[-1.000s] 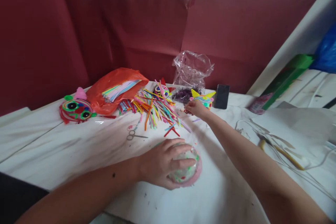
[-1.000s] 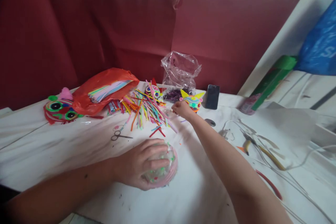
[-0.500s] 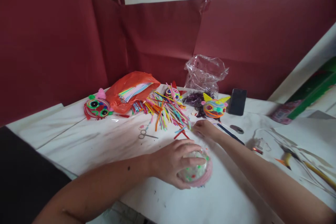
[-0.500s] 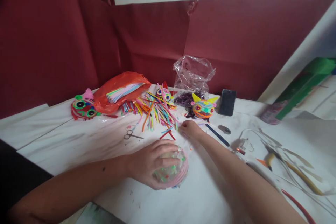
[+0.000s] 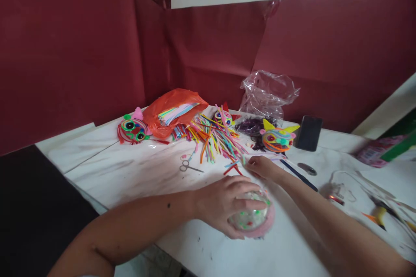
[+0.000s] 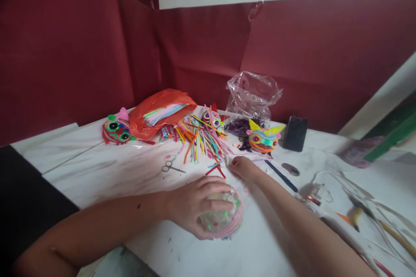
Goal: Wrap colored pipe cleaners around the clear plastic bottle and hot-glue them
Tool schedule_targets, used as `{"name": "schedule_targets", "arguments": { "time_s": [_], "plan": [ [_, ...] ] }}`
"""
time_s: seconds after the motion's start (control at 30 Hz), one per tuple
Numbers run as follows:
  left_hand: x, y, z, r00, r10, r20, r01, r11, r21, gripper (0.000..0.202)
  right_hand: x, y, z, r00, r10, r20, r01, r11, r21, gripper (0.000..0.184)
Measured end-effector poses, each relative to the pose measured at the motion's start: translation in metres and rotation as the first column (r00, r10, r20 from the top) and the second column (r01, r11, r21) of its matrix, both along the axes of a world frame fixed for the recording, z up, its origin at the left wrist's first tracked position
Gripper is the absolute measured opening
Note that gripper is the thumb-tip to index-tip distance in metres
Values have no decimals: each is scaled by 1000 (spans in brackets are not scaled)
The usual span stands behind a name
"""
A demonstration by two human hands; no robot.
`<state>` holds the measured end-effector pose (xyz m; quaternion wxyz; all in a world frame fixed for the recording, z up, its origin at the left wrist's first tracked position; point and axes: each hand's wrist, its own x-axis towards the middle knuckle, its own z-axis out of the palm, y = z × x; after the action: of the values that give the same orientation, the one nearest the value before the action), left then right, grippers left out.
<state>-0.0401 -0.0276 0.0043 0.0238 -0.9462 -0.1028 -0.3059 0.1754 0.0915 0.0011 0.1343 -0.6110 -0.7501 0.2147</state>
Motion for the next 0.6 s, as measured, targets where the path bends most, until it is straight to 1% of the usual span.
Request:
{"name": "schedule_targets", "arguments": {
  "time_s": [0.1,0.17,0.23,0.3,0.37,0.5,0.6],
  "plan": [
    [0,-1,1,1000,15,-3,-15,1000,-1,57,4,4,6,999,-33,42,27,991,132,23],
    [1,-1,0,1000,11,-17,-11,1000,0,58,3,8,13,997,-69,42,56,966,253,18],
    [0,-1,0,999,9,-34,-9,1000,1,59,-4,11,20,998,-66,21,55,936,348,16],
    [0,-1,0,999,14,-50,-14,1000,5,59,-16,13,27,1000,-16,-3,16,916,402,18],
    [-1,-2,1,998,21,-60,-20,1000,19,58,-35,16,29,998,65,-18,-51,904,425,17],
    [-2,-4,5,998,35,-52,-32,998,49,56,-77,27,26,973,231,-24,-196,872,448,14],
    [-3,-4,6,999,32,-37,-30,998,61,59,-105,38,22,953,301,-35,-253,855,452,18]
  ]
}}
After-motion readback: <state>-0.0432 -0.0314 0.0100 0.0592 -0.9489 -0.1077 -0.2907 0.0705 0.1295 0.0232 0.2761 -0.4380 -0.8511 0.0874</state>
